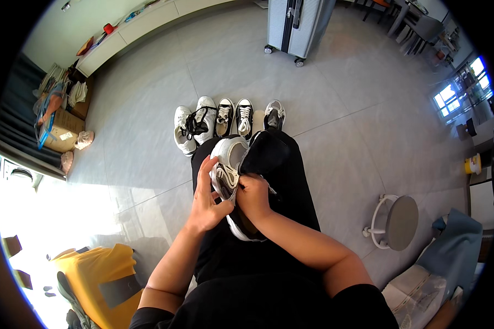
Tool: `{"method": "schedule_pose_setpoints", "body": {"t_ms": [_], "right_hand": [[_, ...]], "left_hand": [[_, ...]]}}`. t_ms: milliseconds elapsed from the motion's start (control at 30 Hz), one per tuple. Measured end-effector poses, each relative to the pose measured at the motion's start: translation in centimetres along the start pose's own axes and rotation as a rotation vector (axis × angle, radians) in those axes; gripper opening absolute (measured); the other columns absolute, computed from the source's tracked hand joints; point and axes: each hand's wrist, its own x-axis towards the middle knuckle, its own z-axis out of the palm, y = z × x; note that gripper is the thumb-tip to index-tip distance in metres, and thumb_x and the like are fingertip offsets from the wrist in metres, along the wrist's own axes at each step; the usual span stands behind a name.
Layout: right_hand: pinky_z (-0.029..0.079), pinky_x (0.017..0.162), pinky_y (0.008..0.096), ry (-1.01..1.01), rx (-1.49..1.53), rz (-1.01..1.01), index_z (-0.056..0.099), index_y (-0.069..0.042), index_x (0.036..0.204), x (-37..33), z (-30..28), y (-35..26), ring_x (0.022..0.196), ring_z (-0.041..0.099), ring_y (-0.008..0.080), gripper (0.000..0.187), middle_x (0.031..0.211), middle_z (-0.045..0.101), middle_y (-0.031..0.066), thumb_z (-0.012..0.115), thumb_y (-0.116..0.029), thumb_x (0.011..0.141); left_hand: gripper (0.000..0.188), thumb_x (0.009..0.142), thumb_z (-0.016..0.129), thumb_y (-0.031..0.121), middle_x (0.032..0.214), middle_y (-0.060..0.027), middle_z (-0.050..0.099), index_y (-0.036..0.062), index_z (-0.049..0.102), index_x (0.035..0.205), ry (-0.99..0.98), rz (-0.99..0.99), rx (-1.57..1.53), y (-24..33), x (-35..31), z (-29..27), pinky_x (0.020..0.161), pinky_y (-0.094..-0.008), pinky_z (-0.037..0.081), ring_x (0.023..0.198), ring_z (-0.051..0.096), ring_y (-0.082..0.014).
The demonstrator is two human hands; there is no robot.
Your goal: The person laces a black sneaker by hand while it rests on their lap, then uses a yellow cloth to wipe and clean the exterior and interior of a white and gray sneaker.
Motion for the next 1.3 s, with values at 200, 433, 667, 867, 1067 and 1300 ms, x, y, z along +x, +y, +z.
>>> {"method": "schedule_pose_setpoints", "body": {"t_ms": [200, 433, 667, 867, 1067, 1300], "right_hand": [[0.046, 0.061, 0.0396, -0.023, -0.014, -0.037, 0.064, -0.001, 0.080, -1.0, -1.5, -1.6, 0.072, 0.060, 0.0341, 0.008, 0.078, 0.060, 0.0163, 0.062, 0.001, 0.073], [0.048, 0.061, 0.0410, -0.065, 0.107, 0.328, 0.062, 0.006, 0.078, -0.4, 0.1, -0.3, 0.070, 0.064, 0.0387, 0.011, 0.074, 0.063, 0.0238, 0.062, -0.005, 0.078], [0.049, 0.065, 0.0421, -0.278, -0.084, 0.287, 0.063, 0.006, 0.080, 0.7, -0.5, 0.1, 0.078, 0.064, 0.0405, 0.018, 0.078, 0.064, 0.0247, 0.067, -0.011, 0.075], [0.049, 0.067, 0.0419, -0.191, 0.009, 0.325, 0.065, 0.006, 0.081, 0.2, 0.0, 1.3, 0.079, 0.064, 0.0397, 0.018, 0.079, 0.065, 0.0242, 0.066, -0.011, 0.074], [0.049, 0.068, 0.0438, -0.245, 0.027, 0.362, 0.065, 0.004, 0.083, 0.8, -0.4, 0.9, 0.079, 0.063, 0.0415, 0.020, 0.080, 0.064, 0.0255, 0.066, -0.014, 0.074], [0.050, 0.068, 0.0406, -0.144, -0.015, 0.283, 0.066, 0.004, 0.087, 0.2, -0.1, 0.8, 0.079, 0.064, 0.0392, 0.021, 0.083, 0.066, 0.0239, 0.068, -0.007, 0.071]], "left_hand": [[0.091, 0.059, 0.056, 0.000, 0.149, -0.0153, 0.019, 0.0078, 0.026, 0.145, 0.019, 0.032, 0.016, -0.7, -0.1, 0.1, 0.095, -0.0428, 0.047, 0.132, 0.036, -0.0297], [0.090, 0.059, 0.055, 0.002, 0.142, -0.0155, 0.028, 0.0063, 0.027, 0.144, 0.028, -0.010, -0.013, -0.3, 0.0, 0.6, 0.096, -0.0404, 0.044, 0.128, 0.037, -0.0292], [0.091, 0.058, 0.059, 0.011, 0.141, -0.0198, 0.030, 0.0054, 0.028, 0.143, 0.077, 0.005, 0.150, -0.8, 0.1, 0.5, 0.095, -0.0386, 0.043, 0.128, 0.037, -0.0343], [0.091, 0.058, 0.061, 0.014, 0.143, -0.0238, 0.029, 0.0046, 0.028, 0.143, 0.063, -0.007, 0.185, 0.1, 0.1, 0.8, 0.098, -0.0392, 0.040, 0.133, 0.033, -0.0372], [0.089, 0.059, 0.062, 0.014, 0.141, -0.0227, 0.031, 0.0047, 0.029, 0.142, 0.067, 0.015, 0.222, -0.8, 0.3, 0.5, 0.092, -0.0376, 0.044, 0.129, 0.037, -0.0362], [0.090, 0.059, 0.062, 0.015, 0.143, -0.0224, 0.029, 0.0049, 0.030, 0.142, 0.051, -0.013, 0.192, -0.6, 0.4, 0.4, 0.092, -0.0371, 0.044, 0.129, 0.037, -0.0355]]}}
